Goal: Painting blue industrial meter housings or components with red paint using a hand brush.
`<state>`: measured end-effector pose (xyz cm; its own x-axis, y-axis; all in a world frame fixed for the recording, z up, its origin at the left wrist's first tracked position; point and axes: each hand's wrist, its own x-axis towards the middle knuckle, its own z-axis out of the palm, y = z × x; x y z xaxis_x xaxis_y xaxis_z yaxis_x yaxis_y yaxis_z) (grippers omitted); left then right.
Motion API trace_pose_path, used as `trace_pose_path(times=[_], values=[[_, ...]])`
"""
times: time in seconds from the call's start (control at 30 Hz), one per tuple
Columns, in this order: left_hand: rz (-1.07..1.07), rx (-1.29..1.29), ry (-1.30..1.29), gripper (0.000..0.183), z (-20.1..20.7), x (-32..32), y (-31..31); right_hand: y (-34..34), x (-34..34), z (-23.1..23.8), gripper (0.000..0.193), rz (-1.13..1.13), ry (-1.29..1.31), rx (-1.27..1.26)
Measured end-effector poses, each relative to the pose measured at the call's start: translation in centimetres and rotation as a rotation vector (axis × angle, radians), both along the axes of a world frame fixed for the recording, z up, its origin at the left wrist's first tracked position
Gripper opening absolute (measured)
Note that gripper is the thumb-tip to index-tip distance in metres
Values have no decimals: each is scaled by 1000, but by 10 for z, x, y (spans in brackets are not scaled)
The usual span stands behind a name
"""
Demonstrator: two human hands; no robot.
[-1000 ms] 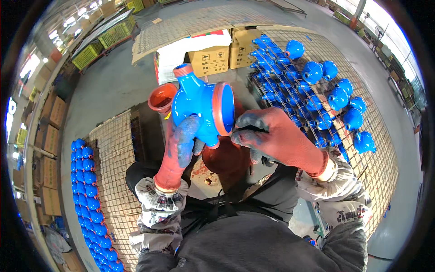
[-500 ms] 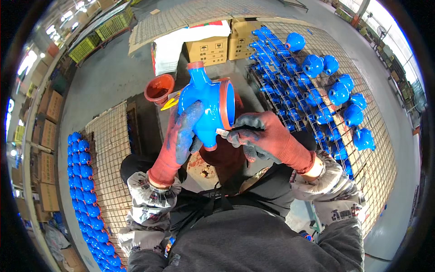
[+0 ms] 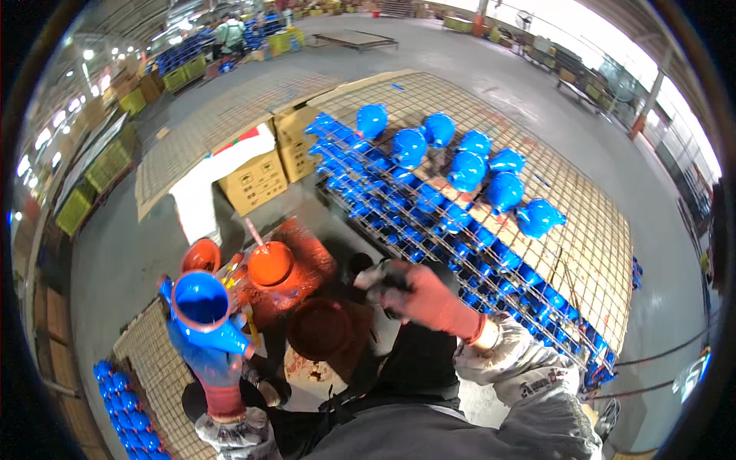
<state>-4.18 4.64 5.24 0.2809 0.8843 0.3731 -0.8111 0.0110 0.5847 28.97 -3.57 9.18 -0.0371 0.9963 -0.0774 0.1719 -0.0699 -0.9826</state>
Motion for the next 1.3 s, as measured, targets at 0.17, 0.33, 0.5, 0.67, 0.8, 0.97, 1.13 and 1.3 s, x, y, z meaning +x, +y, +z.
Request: trace_pose_path(times=[0.17, 0.33, 0.5, 0.67, 0.8, 0.97, 1.13, 1.3], values=[[-152, -481, 8, 94, -24, 2, -6, -11, 65, -14, 30, -262, -110, -54], [-82, -649, 86, 91, -23, 51, -2, -8, 108, -27, 36, -495, -517, 272], [-24, -386, 407, 49, -4, 115, 30, -31, 163, -39, 37, -688, -859, 332], [-218, -160, 693, 54, 11, 214, 73, -74, 209, -67, 40, -727, -1202, 263], [2, 431, 880, 84, 9, 317, 127, -98, 234, -93, 40, -654, -1364, 98], [292, 1019, 1207, 100, -6, 403, 170, -104, 247, -108, 38, -723, -1245, 218], [233, 1104, 1352, 94, -2, 420, 168, -107, 247, -112, 45, -745, -1210, 194], [507, 1234, 1453, 82, 37, 416, 199, -112, 246, -120, 51, -764, -1143, 88]])
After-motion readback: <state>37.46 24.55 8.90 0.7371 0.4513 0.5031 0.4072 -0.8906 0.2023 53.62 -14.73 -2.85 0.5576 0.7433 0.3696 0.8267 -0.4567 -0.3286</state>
